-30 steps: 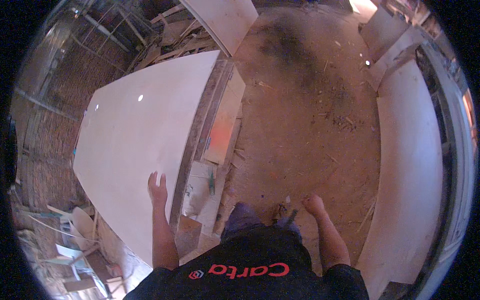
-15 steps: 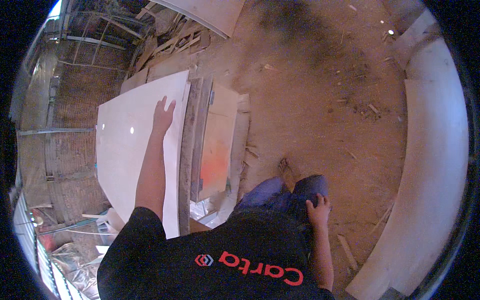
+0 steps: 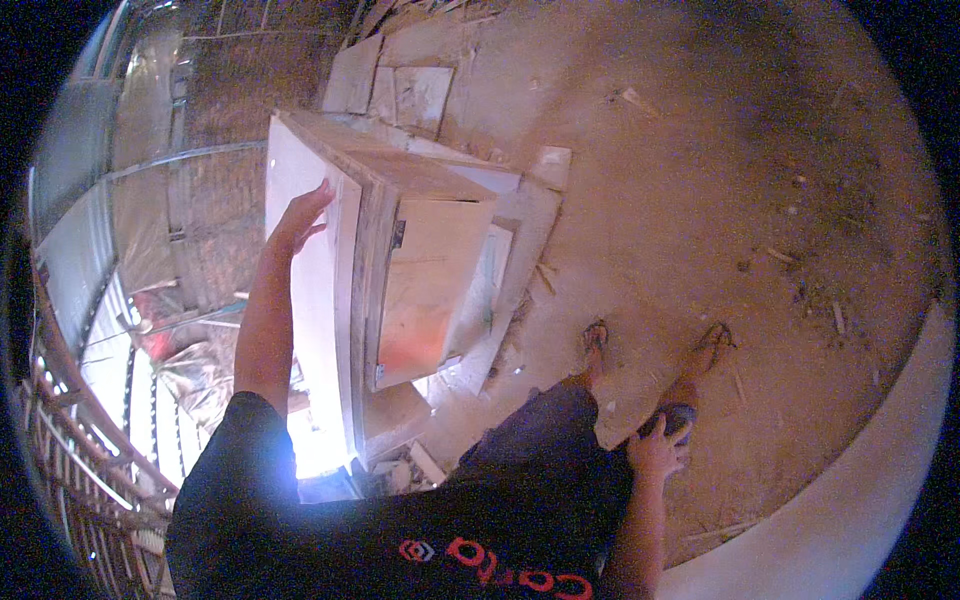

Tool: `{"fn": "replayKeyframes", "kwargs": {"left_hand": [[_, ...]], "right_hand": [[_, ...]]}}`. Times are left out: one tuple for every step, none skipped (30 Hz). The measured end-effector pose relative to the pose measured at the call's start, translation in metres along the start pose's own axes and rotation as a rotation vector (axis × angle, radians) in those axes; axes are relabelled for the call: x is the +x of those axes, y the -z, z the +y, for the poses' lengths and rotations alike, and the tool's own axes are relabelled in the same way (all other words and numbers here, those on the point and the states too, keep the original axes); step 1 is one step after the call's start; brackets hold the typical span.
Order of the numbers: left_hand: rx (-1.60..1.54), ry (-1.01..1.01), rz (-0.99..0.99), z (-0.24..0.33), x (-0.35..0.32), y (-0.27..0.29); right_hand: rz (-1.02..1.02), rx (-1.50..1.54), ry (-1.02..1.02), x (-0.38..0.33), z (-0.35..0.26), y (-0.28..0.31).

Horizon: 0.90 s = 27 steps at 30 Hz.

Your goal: The person positions a large white board onto a wooden frame, aligns it, and secures it using a nail gun. They handle small wooden pieces and the board repeatedly to fit and fasten them.

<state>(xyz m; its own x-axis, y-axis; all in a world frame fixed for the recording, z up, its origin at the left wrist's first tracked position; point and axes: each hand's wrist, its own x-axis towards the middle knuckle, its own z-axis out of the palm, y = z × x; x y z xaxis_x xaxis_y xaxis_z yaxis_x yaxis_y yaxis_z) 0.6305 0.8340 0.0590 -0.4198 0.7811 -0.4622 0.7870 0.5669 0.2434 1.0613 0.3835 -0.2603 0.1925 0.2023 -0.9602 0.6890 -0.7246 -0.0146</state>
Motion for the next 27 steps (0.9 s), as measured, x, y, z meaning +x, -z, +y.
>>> {"fn": "replayKeyframes", "kwargs": {"left_hand": [[-0.023, 0.041, -0.019, 0.002, -0.002, 0.001], [-0.034, 0.098, -0.023, 0.007, 0.000, 0.002], [-0.044, 0.100, -0.026, 0.009, 0.004, 0.002], [-0.058, 0.106, -0.024, 0.004, 0.006, 0.006], [-0.074, 0.111, -0.022, -0.001, 0.007, 0.010], [-0.085, 0.121, -0.024, 0.000, 0.007, 0.009], [-0.103, 0.132, -0.014, -0.001, 0.006, 0.008], [-0.123, 0.142, -0.003, -0.004, 0.003, 0.007], [-0.145, 0.147, 0.008, -0.002, 0.001, 0.006], [-0.161, 0.139, -0.007, -0.001, 0.000, 0.005], [-0.181, 0.130, -0.022, -0.001, 0.000, 0.004], [-0.203, 0.117, -0.036, -0.001, -0.002, 0.004], [-0.208, 0.109, -0.024, -0.003, -0.002, 0.002], [-0.218, 0.099, -0.012, -0.007, -0.002, -0.002], [-0.234, 0.076, -0.001, -0.007, 0.000, -0.007], [-0.213, 0.080, -0.003, -0.008, -0.001, -0.006], [-0.197, 0.081, -0.003, -0.009, 0.001, -0.006], [-0.182, 0.072, -0.002, -0.007, 0.003, -0.005], [-0.156, 0.058, -0.005, -0.004, 0.002, -0.005], [-0.133, 0.043, -0.004, -0.001, 0.001, -0.005], [-0.110, 0.028, 0.004, 0.001, 0.000, -0.005], [-0.103, -0.035, 0.036, -0.003, 0.000, -0.005], [-0.094, -0.084, 0.080, -0.011, -0.002, -0.004], [-0.060, -0.133, 0.142, -0.020, 0.001, -0.009], [-0.031, -0.174, 0.203, -0.027, 0.005, -0.018], [0.069, -0.221, 0.265, -0.035, 0.007, -0.028], [0.162, -0.257, 0.325, -0.043, 0.011, -0.046]], "right_hand": [[-0.006, -0.050, 0.004, 0.004, 0.004, 0.006], [0.025, -0.062, 0.021, 0.015, 0.008, 0.006], [0.039, -0.076, 0.034, 0.019, 0.010, 0.010], [0.054, -0.094, 0.051, 0.019, 0.011, 0.018], [0.071, -0.111, 0.069, 0.020, 0.011, 0.024], [0.072, -0.124, 0.076, 0.022, 0.011, 0.027], [0.076, -0.137, 0.083, 0.024, 0.012, 0.029], [0.083, -0.151, 0.090, 0.027, 0.014, 0.030], [0.096, -0.161, 0.098, 0.030, 0.015, 0.031], [0.113, -0.173, 0.106, 0.033, 0.016, 0.032], [0.134, -0.186, 0.113, 0.035, 0.018, 0.034], [0.131, -0.197, 0.122, 0.037, 0.018, 0.035], [0.134, -0.210, 0.130, 0.040, 0.020, 0.036], [0.142, -0.226, 0.137, 0.042, 0.022, 0.039], [0.117, -0.242, 0.130, 0.043, 0.023, 0.041], [0.095, -0.262, 0.135, 0.044, 0.022, 0.043], [0.078, -0.284, 0.138, 0.045, 0.022, 0.047], [0.071, -0.294, 0.147, 0.043, 0.019, 0.050], [0.068, -0.311, 0.157, 0.037, 0.016, 0.054], [0.069, -0.328, 0.168, 0.035, 0.015, 0.057], [0.067, -0.344, 0.187, 0.037, 0.013, 0.058], [0.067, -0.366, 0.202, 0.040, 0.016, 0.054], [0.062, -0.396, 0.228, 0.044, 0.018, 0.051], [0.059, -0.401, 0.249, 0.044, 0.019, 0.051], [0.056, -0.407, 0.266, 0.044, 0.021, 0.052], [0.051, -0.401, 0.335, 0.056, 0.031, 0.048], [0.042, -0.338, 0.453, 0.077, 0.052, 0.042]]}}
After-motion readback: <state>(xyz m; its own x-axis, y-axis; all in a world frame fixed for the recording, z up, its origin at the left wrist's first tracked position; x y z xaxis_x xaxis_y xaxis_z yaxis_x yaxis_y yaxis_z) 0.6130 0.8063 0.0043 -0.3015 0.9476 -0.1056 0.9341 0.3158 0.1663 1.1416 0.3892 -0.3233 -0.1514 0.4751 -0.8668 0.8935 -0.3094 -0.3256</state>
